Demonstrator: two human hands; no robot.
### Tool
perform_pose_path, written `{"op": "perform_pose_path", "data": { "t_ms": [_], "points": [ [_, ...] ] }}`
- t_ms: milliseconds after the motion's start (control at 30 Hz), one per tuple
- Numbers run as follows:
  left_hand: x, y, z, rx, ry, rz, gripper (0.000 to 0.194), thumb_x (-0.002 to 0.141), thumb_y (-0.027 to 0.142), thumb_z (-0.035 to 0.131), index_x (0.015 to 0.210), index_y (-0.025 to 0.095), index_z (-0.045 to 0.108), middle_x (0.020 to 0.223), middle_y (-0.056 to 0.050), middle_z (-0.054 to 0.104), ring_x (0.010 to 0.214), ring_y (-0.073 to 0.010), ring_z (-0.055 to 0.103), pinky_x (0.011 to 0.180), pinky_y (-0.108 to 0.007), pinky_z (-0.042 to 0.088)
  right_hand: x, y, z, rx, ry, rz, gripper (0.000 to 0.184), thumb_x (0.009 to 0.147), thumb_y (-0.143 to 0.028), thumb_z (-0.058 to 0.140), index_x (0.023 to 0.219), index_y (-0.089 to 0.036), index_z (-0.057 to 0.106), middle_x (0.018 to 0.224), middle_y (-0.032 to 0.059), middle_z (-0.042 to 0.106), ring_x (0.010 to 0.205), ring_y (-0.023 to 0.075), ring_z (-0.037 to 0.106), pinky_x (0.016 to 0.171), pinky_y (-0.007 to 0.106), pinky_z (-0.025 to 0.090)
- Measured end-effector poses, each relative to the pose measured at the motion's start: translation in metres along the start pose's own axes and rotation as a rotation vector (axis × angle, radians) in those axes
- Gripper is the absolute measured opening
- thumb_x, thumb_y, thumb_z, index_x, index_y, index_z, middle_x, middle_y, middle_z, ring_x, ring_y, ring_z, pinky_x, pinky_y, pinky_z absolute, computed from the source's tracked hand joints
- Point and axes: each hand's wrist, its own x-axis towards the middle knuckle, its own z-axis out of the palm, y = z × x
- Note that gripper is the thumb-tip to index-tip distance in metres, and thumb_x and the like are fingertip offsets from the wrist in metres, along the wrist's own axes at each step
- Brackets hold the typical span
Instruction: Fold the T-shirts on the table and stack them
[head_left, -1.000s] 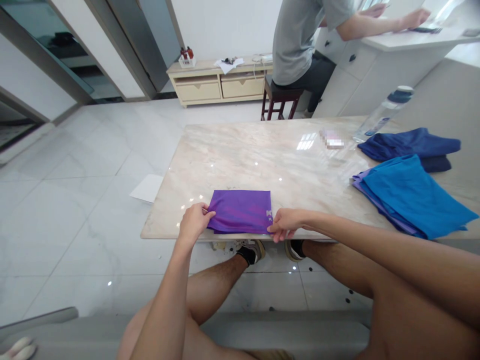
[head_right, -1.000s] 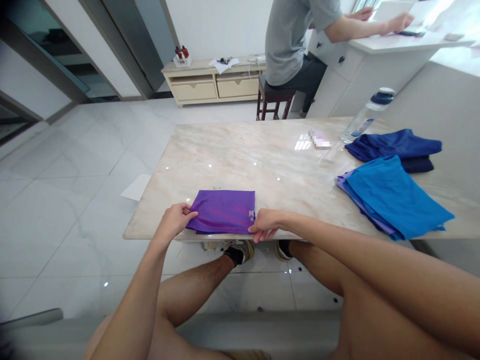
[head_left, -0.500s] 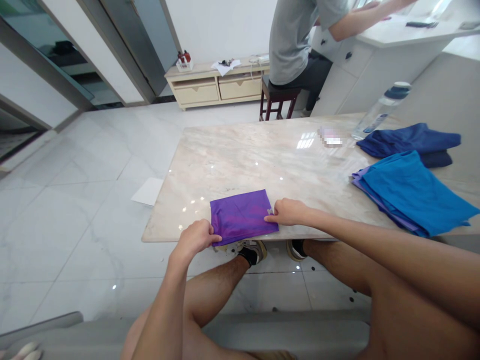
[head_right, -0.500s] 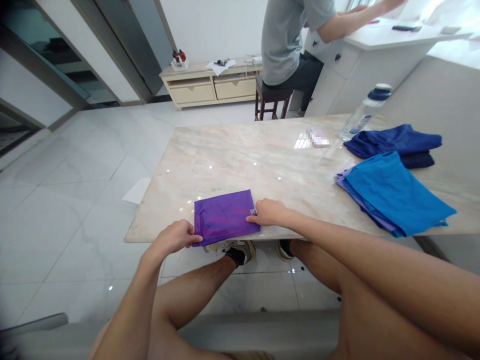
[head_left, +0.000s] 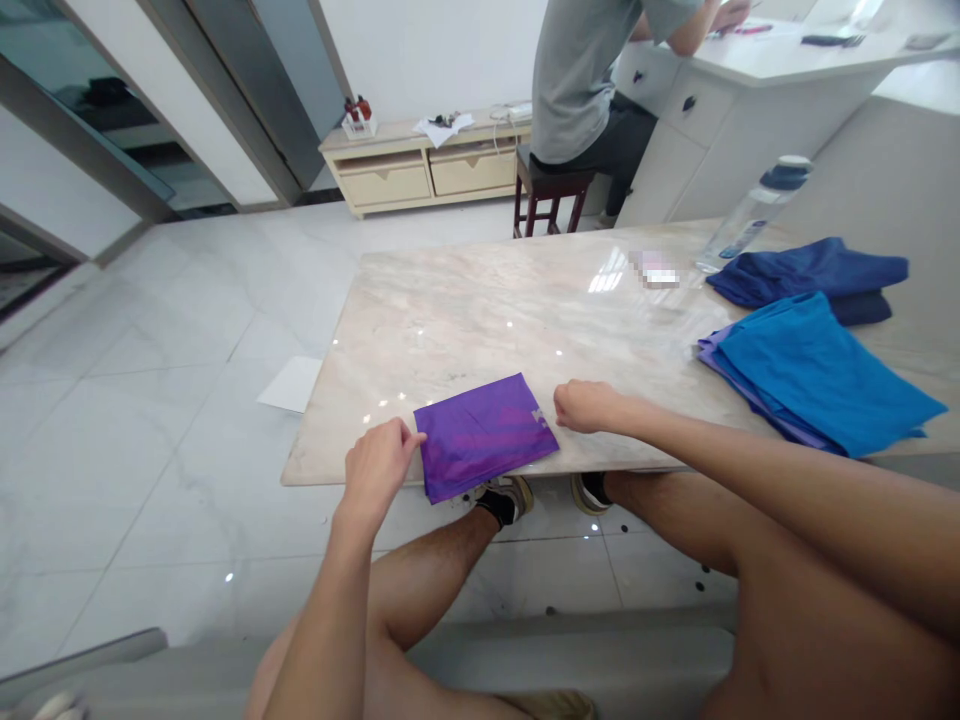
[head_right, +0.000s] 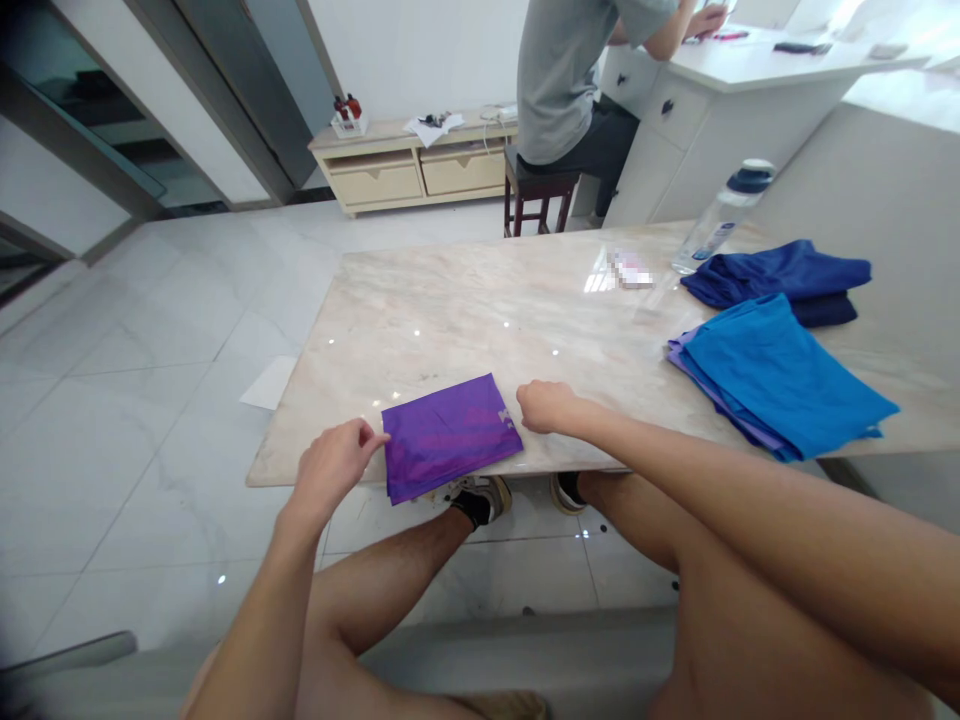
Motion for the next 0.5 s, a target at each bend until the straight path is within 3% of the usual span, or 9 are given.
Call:
{"op": "perform_pose_path", "data": {
  "t_ms": [67, 133, 300, 500],
  "points": [
    [0.018, 0.001, 0.006, -0.1, 0.146, 0.113, 0.019, 0.107, 0.036, 0.059, 0.11, 0.023, 0.073, 0.117, -0.012, 0.08, 0.112, -0.0295, 0.075, 0.095, -0.038, 0.055, 0.001, -0.001, -0.003, 0.006, 0.016, 0.005, 0.034, 0.105, -0.03, 0.067, 0.133, -0.014, 0.079, 0.133, 0.0252, 0.078, 0.124, 0.0379, 0.077, 0.099, 0.043, 0.061],
    [0.037, 0.006, 0.012, -0.186, 0.188, 0.217, 0.02, 0.106, 0.025, 0.058, 0.122, 0.02, 0.07, 0.129, -0.014, 0.077, 0.118, -0.0272, 0.074, 0.105, -0.038, 0.055, 0.002, -0.001, -0.006, 0.016, 0.033, 0.013, 0.034, 0.106, -0.033, 0.067, 0.131, -0.015, 0.079, 0.135, 0.0247, 0.077, 0.126, 0.0384, 0.076, 0.1, 0.043, 0.061],
    [0.064, 0.022, 0.024, -0.2, 0.057, 0.202, 0.029, 0.105, 0.027, 0.066, 0.132, 0.017, 0.069, 0.123, -0.013, 0.08, 0.119, -0.0275, 0.074, 0.105, -0.036, 0.055, 0.004, 0.004, -0.007, 0.085, 0.109, 0.032, 0.032, 0.106, -0.037, 0.067, 0.126, -0.015, 0.081, 0.136, 0.0223, 0.077, 0.125, 0.0381, 0.076, 0.099, 0.043, 0.061],
    [0.062, 0.021, 0.028, -0.17, -0.044, 0.079, 0.019, 0.103, 0.036, 0.07, 0.114, 0.024, 0.077, 0.125, -0.008, 0.083, 0.118, -0.0248, 0.075, 0.095, -0.03, 0.054, 0.016, 0.016, -0.009, 0.164, 0.245, 0.044, 0.032, 0.107, -0.033, 0.06, 0.122, -0.015, 0.082, 0.132, 0.0209, 0.078, 0.121, 0.0359, 0.076, 0.098, 0.042, 0.059]
  ]
}}
